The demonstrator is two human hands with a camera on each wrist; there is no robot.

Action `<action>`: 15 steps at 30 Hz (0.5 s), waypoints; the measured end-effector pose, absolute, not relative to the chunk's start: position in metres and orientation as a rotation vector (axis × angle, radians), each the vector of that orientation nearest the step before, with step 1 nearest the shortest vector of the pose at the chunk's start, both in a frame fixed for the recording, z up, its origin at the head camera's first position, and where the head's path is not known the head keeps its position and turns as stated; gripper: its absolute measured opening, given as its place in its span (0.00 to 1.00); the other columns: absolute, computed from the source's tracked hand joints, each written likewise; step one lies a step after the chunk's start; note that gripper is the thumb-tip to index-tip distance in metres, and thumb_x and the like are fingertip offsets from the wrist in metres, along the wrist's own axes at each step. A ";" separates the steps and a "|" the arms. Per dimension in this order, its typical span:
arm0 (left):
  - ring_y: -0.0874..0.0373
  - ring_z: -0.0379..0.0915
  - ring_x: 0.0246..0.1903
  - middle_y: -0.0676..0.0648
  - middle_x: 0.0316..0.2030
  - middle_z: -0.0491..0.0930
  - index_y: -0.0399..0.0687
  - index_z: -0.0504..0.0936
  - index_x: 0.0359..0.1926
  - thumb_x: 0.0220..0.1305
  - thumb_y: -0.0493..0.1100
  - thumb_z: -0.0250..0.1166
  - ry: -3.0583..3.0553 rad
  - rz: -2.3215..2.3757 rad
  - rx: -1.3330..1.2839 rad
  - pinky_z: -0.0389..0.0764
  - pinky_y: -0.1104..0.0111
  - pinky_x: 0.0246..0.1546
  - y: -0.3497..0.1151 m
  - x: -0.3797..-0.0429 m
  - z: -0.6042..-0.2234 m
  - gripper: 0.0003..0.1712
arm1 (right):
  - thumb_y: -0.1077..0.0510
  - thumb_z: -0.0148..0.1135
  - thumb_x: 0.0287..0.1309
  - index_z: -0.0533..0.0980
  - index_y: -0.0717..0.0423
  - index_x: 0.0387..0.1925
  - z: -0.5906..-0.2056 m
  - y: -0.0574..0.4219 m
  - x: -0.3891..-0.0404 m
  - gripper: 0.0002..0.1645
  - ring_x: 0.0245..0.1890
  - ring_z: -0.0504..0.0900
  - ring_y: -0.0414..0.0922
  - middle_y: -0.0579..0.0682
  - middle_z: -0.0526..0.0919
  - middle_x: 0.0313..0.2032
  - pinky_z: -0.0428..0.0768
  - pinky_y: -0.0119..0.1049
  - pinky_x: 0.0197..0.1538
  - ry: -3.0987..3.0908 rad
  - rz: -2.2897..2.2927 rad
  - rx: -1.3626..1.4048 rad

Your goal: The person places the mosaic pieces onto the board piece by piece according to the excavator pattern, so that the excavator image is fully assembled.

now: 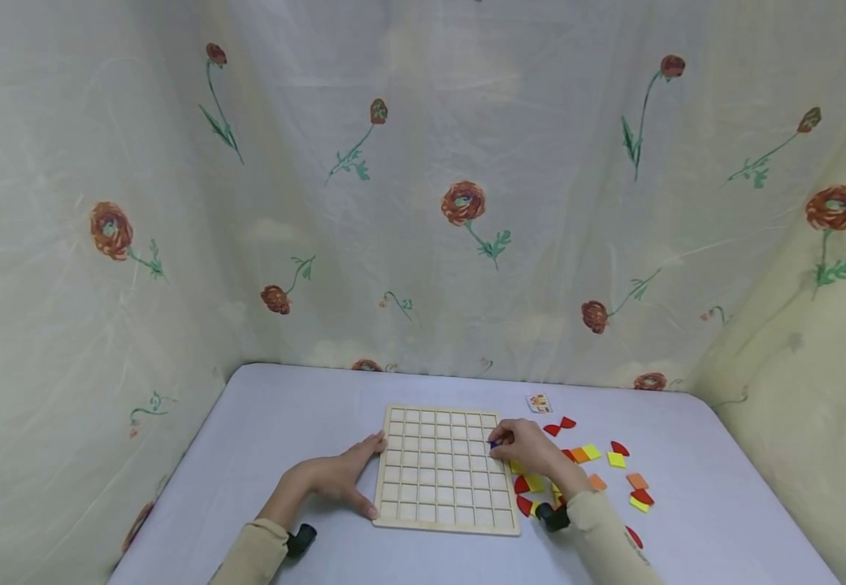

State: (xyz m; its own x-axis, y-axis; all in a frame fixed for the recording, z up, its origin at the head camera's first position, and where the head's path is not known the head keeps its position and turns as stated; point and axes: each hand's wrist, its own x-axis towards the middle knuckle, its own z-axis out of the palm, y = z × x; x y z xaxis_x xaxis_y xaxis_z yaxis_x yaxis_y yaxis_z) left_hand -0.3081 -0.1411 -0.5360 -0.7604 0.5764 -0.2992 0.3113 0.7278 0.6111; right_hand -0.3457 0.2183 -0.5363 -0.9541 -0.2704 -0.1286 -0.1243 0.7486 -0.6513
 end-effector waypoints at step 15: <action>0.46 0.34 0.76 0.42 0.77 0.37 0.44 0.45 0.76 0.40 0.58 0.78 2.455 0.753 0.677 0.46 0.51 0.75 -0.140 -0.307 -0.534 0.70 | 0.60 0.69 0.55 0.81 0.50 0.38 -0.540 0.213 -0.349 0.09 0.33 0.74 0.43 0.45 0.80 0.33 0.78 0.33 0.41 2.693 -1.063 -0.298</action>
